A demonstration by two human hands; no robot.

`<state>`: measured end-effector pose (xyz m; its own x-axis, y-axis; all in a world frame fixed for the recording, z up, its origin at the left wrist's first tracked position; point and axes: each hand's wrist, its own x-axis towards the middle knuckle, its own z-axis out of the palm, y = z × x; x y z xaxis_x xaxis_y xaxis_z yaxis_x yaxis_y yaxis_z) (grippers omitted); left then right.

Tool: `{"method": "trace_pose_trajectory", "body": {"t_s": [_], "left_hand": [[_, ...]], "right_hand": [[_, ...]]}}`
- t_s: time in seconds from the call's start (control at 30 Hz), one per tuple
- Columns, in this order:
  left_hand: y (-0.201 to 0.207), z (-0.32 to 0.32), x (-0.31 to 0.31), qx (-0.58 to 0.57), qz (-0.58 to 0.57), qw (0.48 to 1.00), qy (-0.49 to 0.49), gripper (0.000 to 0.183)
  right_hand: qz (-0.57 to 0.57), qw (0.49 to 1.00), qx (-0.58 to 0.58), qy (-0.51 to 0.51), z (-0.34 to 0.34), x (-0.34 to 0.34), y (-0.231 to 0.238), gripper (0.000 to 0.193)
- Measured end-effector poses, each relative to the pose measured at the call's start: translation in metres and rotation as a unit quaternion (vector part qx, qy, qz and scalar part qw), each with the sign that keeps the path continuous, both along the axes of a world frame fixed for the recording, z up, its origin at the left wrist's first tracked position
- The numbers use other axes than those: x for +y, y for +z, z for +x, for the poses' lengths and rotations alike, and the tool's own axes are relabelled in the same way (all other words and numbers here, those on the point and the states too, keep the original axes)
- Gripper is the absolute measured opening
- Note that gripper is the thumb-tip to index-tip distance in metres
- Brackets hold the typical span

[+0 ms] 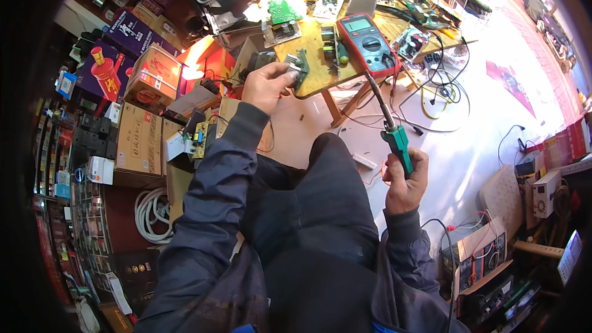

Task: The person sits on the floor and uses a multimeter to test points on a green circuit board. They then use a soldering iron to reflow solder on the board and a screwdriver to adjust a component. The person repeats testing and soldering steps on the same board.

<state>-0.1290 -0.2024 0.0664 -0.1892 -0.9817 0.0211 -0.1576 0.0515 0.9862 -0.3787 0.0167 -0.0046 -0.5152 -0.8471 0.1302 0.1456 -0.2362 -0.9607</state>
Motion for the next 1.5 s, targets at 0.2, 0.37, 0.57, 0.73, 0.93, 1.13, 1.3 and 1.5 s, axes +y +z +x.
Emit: {"method": "trace_pose_trajectory", "body": {"t_s": [0.2,0.37,0.57,0.73,0.93,1.13,1.3,1.5], "left_hand": [[0.017,0.032,0.030,0.187,0.064,0.980,0.019,0.024],[0.017,0.056,0.055,0.240,0.048,0.969,0.027,0.026],[-0.012,0.093,0.100,0.315,0.061,0.939,0.126,0.028],[-0.054,0.106,0.139,0.371,0.105,0.908,0.164,0.020],[-0.083,0.111,0.160,0.390,0.153,0.887,0.193,0.018],[-0.090,0.113,0.160,0.395,0.168,0.881,0.199,0.019],[-0.093,0.116,0.159,0.385,0.170,0.884,0.203,0.020],[-0.100,0.116,0.158,0.399,0.179,0.874,0.209,0.020]], "right_hand": [[0.001,0.999,0.000,0.041,0.017,-0.013,0.009,0.017],[0.018,0.998,-0.001,0.061,0.028,-0.029,0.022,0.015],[0.003,0.988,0.016,0.152,0.055,-0.071,0.039,0.034],[0.026,0.963,0.177,0.201,0.081,-0.109,0.043,0.033],[-0.061,0.859,0.483,0.161,0.085,-0.150,0.046,0.033],[-0.075,0.807,0.568,0.147,0.094,-0.179,0.046,0.033],[-0.089,0.790,0.594,0.124,0.093,-0.190,0.044,0.030],[-0.079,0.792,0.594,0.119,0.088,-0.187,0.041,0.029]]}}
